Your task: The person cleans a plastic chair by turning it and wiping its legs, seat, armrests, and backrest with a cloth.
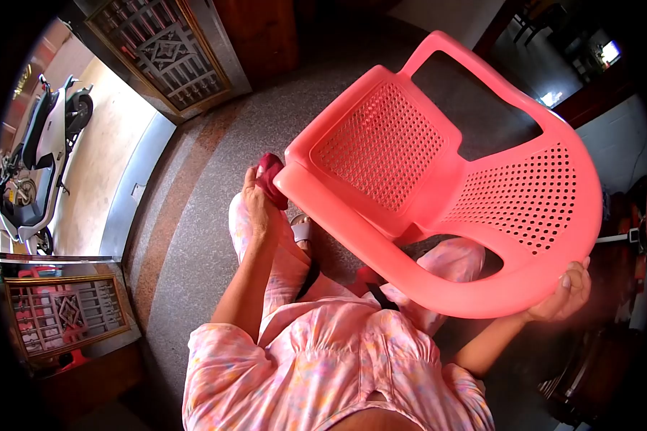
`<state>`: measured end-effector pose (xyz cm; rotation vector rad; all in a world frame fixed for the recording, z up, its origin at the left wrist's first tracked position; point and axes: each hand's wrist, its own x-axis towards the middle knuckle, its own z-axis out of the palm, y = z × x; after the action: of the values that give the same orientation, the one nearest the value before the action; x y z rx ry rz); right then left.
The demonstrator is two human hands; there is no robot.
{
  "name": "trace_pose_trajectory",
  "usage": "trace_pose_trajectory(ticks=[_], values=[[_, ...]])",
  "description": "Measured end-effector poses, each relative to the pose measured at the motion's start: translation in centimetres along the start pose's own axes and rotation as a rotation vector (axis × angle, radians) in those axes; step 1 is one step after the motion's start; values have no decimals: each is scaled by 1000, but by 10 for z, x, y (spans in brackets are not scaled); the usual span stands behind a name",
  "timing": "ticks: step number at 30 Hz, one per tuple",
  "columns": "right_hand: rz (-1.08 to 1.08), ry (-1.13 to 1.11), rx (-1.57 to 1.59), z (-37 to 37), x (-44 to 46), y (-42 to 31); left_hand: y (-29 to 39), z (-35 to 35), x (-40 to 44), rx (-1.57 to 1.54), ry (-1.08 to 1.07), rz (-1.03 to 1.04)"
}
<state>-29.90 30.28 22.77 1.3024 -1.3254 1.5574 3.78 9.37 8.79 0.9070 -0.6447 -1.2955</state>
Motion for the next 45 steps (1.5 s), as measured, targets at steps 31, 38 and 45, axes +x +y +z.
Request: trace_pose_trajectory(ticks=[31, 38, 45], values=[[-373, -972, -463, -8, -50, -104, -109, -45, 31, 220, 313, -362], [-406, -922, -562, 1, -50, -109, -126, -65, 46, -81, 134, -515], [-365, -769, -599, 7, -60, -104, -115, -59, 39, -78, 165, -452]])
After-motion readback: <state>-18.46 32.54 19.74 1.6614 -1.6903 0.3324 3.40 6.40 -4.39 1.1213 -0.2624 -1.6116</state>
